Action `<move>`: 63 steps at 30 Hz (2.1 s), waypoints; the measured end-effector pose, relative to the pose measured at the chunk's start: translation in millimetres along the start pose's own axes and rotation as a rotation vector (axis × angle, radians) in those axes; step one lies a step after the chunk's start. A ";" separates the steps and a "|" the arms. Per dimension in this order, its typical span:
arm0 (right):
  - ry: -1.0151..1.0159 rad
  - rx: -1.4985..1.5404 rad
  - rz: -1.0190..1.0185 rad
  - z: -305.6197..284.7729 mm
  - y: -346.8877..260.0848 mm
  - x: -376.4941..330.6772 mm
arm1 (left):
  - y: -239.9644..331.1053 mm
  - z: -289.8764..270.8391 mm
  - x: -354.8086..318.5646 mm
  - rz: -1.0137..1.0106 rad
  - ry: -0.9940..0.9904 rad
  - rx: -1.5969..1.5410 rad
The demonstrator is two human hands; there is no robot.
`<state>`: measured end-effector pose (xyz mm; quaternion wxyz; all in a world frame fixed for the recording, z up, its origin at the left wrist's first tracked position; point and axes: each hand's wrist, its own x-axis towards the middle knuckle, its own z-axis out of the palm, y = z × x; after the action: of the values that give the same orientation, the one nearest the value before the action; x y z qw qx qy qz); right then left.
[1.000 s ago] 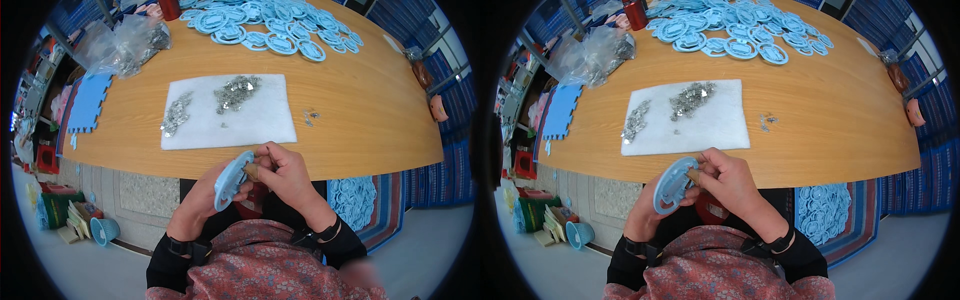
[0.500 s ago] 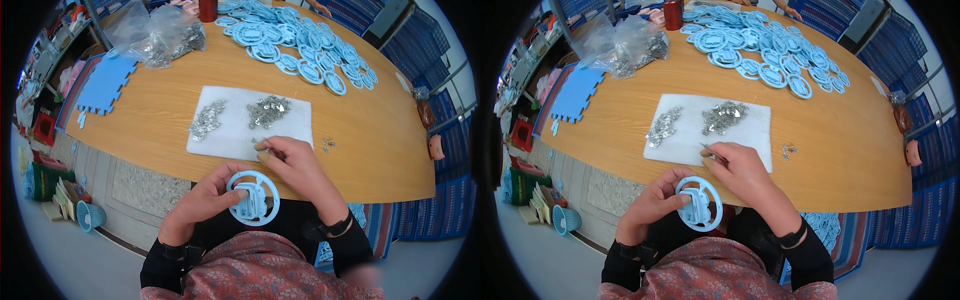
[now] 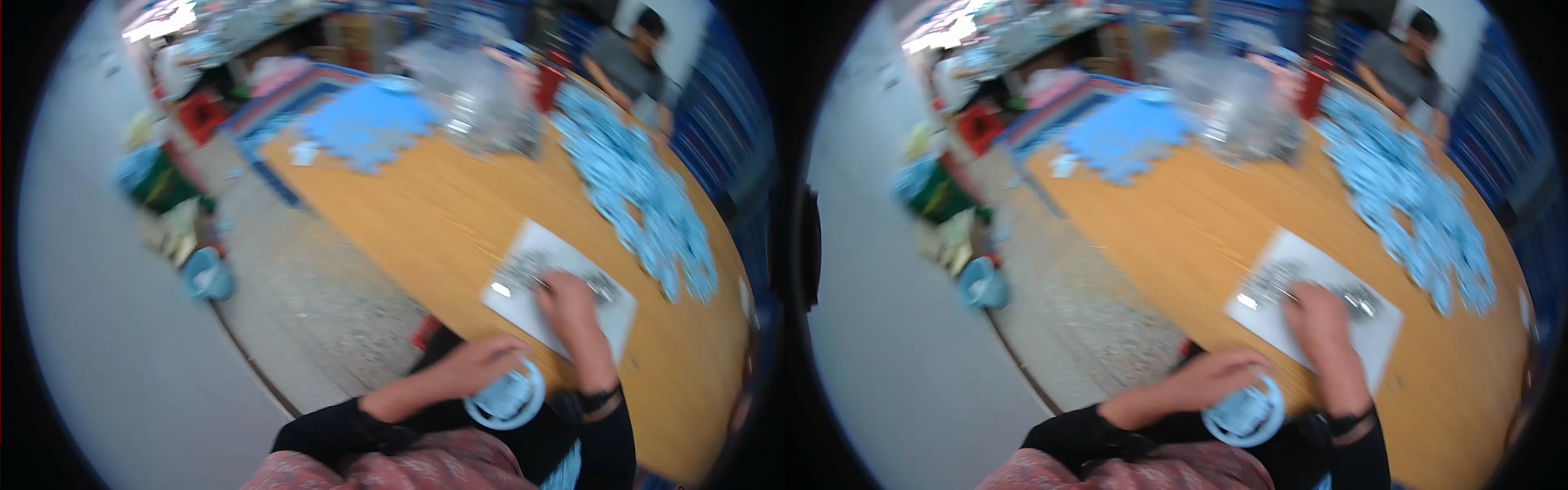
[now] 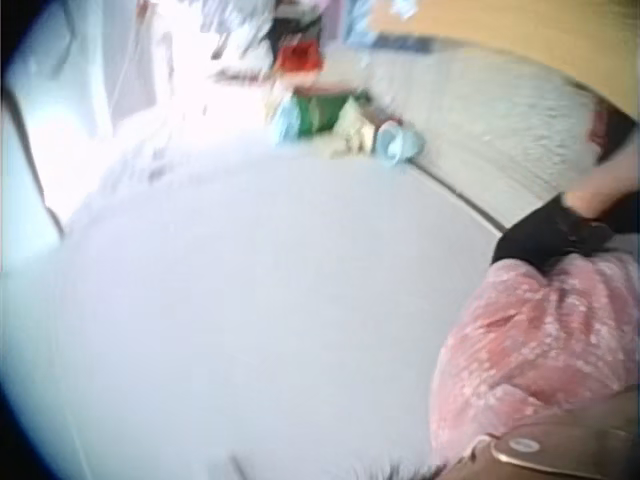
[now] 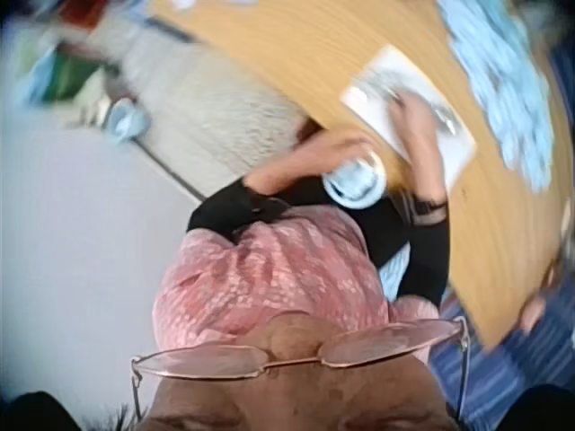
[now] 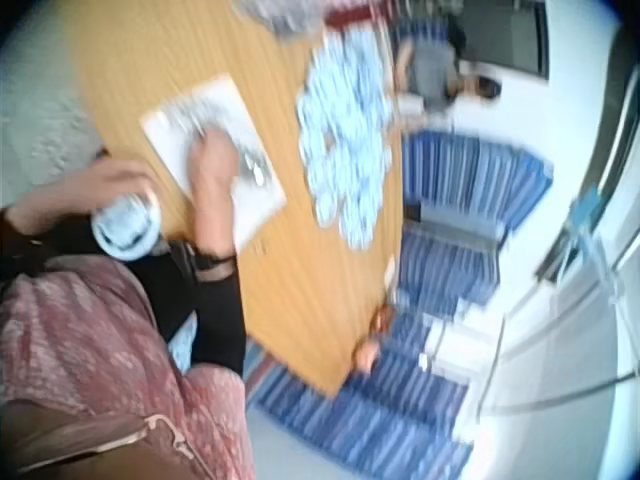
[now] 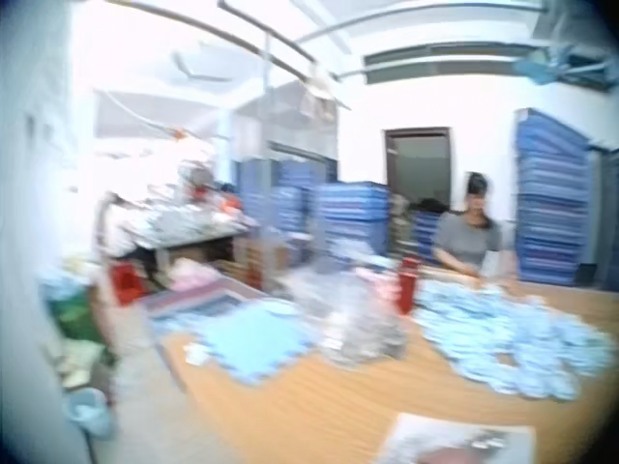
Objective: The person assembles light blue plastic circular components by inserting small metal pins into them using a small metal tool. They pick up a plastic part, insert a pin, and place the finished unit on the table, repeating this process continuously.
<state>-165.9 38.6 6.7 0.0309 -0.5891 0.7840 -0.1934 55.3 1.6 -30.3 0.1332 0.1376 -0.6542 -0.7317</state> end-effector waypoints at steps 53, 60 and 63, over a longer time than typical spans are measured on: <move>0.323 1.065 0.537 -58.2 12.5 -176.5 | 25.7 21.5 84.6 -0.088 -0.343 0.370; 0.346 0.699 0.330 -36.7 11.3 -161.6 | 20.6 27.5 83.9 -0.257 -0.343 0.076; 0.307 0.607 0.287 -36.4 4.8 -158.3 | 19.7 27.0 84.4 -0.246 -0.366 0.078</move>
<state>-132.2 197.5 10.3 0.1128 -0.4014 0.7610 -0.4971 -32.8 -7.4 -10.1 -0.0832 0.0865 -0.6734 -0.7294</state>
